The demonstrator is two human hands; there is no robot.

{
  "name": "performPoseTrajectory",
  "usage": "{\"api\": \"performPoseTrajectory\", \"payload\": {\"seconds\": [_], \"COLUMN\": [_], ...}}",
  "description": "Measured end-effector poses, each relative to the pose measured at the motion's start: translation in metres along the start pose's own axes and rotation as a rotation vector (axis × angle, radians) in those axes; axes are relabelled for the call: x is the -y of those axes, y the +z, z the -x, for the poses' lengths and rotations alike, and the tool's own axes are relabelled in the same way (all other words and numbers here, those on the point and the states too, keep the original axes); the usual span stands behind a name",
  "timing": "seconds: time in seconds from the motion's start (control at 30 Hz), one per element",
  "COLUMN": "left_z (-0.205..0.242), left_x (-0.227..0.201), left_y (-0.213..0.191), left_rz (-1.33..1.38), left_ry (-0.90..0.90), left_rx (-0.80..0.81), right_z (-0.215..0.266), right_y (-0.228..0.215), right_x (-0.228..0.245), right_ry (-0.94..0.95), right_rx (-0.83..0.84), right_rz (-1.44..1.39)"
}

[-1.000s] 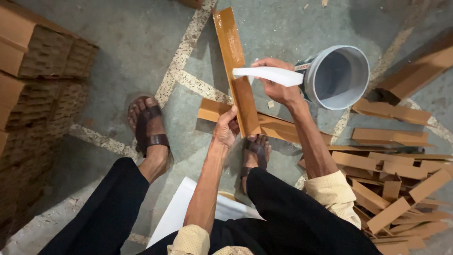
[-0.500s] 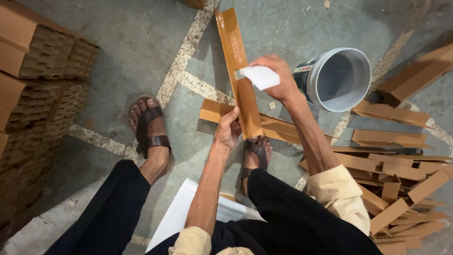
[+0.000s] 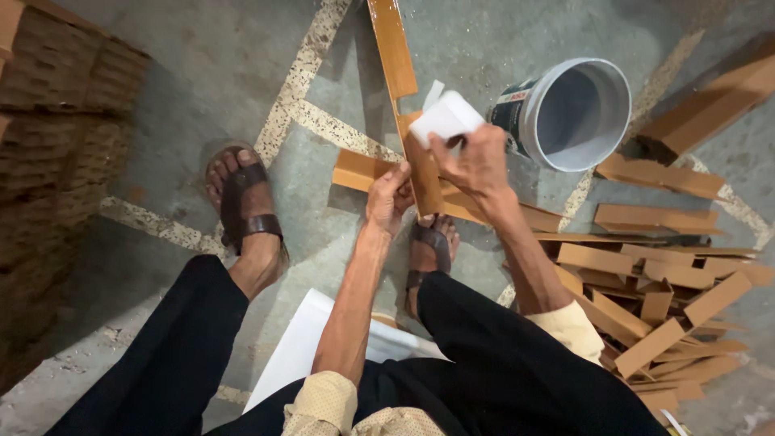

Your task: The person applies white adhesive to the edges and grooves of rectangular wooden pieces using a white foam brush. They repeatedly dip the brush into a bucket of glue and spread it along the surfaces of the wood, handling the pieces one at a time.

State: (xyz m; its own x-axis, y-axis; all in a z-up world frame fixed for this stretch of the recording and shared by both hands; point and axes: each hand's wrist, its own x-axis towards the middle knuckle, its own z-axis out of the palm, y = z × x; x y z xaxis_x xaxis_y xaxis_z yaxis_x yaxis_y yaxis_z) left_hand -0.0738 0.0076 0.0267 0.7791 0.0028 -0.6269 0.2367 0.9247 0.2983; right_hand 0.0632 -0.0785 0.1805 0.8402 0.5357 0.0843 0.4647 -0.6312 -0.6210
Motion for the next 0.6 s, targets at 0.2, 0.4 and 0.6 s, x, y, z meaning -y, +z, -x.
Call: {"api": "performPoseTrajectory", "payload": {"seconds": [0.2,0.4,0.6], "left_z": [-0.001,-0.005,-0.005], "left_x": [-0.001,-0.013,-0.02], "left_y": [0.006,0.012,0.009], "left_rz": [-0.129,-0.086,-0.012], "left_ry": [0.039,0.036,0.003], "left_rx": [-0.153,-0.15,-0.041], "right_z": [0.017,0.057,0.05], "right_y": [0.014,-0.041,-0.13], "right_x": [-0.012,-0.011,-0.065], "right_ry": [0.073,0.293,0.231], "right_rx": [0.138,0.287,-0.29], "right_rz": [0.095,0.029,0.039]}}
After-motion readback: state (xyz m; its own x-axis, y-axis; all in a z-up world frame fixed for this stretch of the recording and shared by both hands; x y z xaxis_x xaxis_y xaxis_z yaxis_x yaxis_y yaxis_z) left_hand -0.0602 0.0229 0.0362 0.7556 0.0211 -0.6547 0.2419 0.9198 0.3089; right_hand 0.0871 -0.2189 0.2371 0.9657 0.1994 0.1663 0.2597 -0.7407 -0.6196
